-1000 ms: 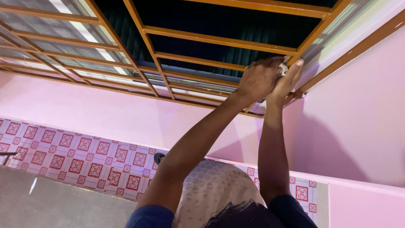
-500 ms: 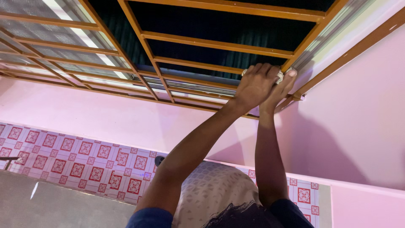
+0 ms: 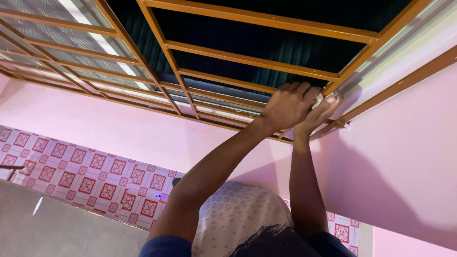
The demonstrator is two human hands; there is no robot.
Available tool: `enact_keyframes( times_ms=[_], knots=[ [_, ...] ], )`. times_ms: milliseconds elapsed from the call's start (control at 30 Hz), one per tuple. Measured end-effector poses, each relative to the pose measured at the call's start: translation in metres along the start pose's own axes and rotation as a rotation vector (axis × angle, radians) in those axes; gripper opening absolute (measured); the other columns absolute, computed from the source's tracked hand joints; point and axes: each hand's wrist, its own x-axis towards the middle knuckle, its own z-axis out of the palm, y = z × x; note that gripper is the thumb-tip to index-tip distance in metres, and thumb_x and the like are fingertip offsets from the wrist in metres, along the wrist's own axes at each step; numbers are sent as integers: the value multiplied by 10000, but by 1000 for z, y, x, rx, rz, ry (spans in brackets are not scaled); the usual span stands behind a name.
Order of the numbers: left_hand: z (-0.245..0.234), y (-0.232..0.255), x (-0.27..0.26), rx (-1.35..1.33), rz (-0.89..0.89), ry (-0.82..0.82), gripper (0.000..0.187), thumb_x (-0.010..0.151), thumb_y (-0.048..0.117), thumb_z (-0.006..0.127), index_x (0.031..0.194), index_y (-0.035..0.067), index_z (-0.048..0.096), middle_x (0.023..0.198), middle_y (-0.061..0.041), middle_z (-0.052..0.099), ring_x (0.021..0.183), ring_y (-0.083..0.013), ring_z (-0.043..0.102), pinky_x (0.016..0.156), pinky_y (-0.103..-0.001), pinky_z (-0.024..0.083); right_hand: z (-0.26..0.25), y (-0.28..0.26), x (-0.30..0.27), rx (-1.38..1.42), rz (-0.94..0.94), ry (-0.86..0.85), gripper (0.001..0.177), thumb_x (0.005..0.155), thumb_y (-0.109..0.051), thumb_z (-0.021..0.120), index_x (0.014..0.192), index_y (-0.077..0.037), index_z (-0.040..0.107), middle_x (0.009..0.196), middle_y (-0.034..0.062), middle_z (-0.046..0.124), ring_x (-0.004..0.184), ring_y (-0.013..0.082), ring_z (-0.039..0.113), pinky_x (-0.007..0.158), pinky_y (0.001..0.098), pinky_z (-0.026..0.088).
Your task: The person wipes the individual bars of a metal window grille by hand using a cloth.
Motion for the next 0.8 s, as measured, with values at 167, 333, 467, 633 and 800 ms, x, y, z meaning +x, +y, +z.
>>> enact_keyframes(
  times_ms=[167,333,467,633,800],
  knots=[
    [-11,1,15,-48,-63,-95,345,807,271,711,1061,47,644,927,-160,690,806,-329,713,614,-430,575,3,4,0,131,40,20,463,1174,-419,320,1399,-31,440,1215,89,565,1082,169,572,953,339,501],
    [-14,2,13,-90,-99,-188,357,882,278,693,1153,49,649,941,-156,696,806,-328,717,612,-445,569,-2,1,-8,76,41,-4,493,1187,-430,295,1462,-38,410,1261,98,560,1097,171,562,966,339,488],
    [-13,-1,10,-87,-39,-102,361,913,322,686,1175,76,657,983,-153,700,861,-323,713,690,-426,580,1,-10,-17,-110,-22,-42,512,1191,-375,311,1553,-14,288,1474,161,478,1331,249,524,1162,404,431],
    [-18,-21,-4,-55,-22,-118,386,894,302,724,1198,75,653,993,-139,708,898,-305,707,805,-430,574,2,-29,-31,-605,-217,-138,593,1200,-332,357,1628,31,163,1678,270,233,1598,419,246,1336,529,213],
    [-29,-31,-15,47,-5,-92,485,719,208,745,1178,73,665,1014,-158,715,966,-311,700,847,-439,506,10,-25,-42,-846,-370,-200,622,1192,-346,359,1655,24,170,1730,255,75,1646,440,35,1312,611,68]
  ],
)
